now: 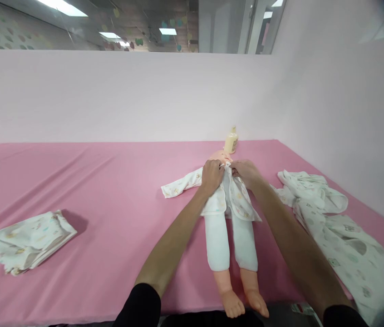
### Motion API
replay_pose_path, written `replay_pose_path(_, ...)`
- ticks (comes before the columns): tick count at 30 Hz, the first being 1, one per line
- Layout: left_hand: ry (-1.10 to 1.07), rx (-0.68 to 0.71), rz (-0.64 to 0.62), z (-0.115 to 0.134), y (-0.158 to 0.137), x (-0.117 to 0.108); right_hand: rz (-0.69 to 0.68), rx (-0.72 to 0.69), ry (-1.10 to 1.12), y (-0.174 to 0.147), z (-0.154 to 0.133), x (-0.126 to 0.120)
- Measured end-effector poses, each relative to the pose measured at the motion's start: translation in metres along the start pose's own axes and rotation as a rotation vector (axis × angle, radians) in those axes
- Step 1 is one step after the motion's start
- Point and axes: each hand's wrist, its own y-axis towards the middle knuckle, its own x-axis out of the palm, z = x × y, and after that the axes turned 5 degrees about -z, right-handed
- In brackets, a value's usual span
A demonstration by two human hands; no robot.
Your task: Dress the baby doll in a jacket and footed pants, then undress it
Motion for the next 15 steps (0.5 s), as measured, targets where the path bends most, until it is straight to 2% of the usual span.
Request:
replay_pose_path(4,0.025,0.01,-0.008,0.0025,-0.0014,0.0006,-0.087,0.087,0.131,-0.0025,-0.0058,0.0009)
replay_pose_path(15,0.058,-0.002,0.021,0.003,-0.0026,0.0041,-0.122,0.065,0.165,-0.0055,-0.0093,0.002)
